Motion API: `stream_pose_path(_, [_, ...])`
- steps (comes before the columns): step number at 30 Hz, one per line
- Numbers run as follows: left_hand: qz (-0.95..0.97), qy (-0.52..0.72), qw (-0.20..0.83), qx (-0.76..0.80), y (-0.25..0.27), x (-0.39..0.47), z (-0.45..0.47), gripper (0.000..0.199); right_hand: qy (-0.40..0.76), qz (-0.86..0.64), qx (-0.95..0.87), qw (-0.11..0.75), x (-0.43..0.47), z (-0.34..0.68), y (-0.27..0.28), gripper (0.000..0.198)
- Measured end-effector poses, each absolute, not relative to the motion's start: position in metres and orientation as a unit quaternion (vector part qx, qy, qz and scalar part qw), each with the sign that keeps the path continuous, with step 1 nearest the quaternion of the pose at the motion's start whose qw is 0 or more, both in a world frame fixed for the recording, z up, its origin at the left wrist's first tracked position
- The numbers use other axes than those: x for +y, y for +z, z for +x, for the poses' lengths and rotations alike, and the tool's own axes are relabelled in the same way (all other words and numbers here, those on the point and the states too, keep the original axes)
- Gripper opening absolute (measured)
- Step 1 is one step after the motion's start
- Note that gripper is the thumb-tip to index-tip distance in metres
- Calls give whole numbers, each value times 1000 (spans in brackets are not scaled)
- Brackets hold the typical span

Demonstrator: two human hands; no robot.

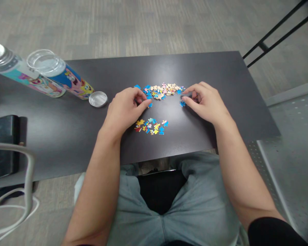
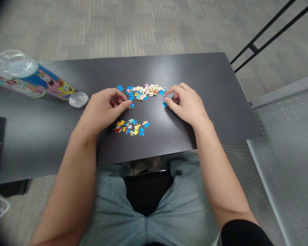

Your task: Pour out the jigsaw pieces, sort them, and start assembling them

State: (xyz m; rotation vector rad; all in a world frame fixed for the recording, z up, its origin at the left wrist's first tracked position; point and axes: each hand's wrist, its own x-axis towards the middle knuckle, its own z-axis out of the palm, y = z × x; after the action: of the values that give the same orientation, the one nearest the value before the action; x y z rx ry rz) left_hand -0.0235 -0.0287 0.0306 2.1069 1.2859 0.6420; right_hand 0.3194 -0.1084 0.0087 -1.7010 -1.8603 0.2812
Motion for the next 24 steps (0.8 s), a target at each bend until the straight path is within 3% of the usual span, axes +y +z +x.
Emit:
stream_pose_path(7, [774, 228, 364, 466, 27, -23, -34, 30, 105, -653, -690, 294, -104, 332, 4, 4])
stream_pose_path(19, [774, 183, 442, 414, 37, -16, -60, 46, 97, -673, -660, 319, -100, 344, 4, 8])
stream_pose_path(24, [769, 230, 405, 437, 40, -20, -58, 35, 83, -689, -638, 333, -86, 335, 4, 19])
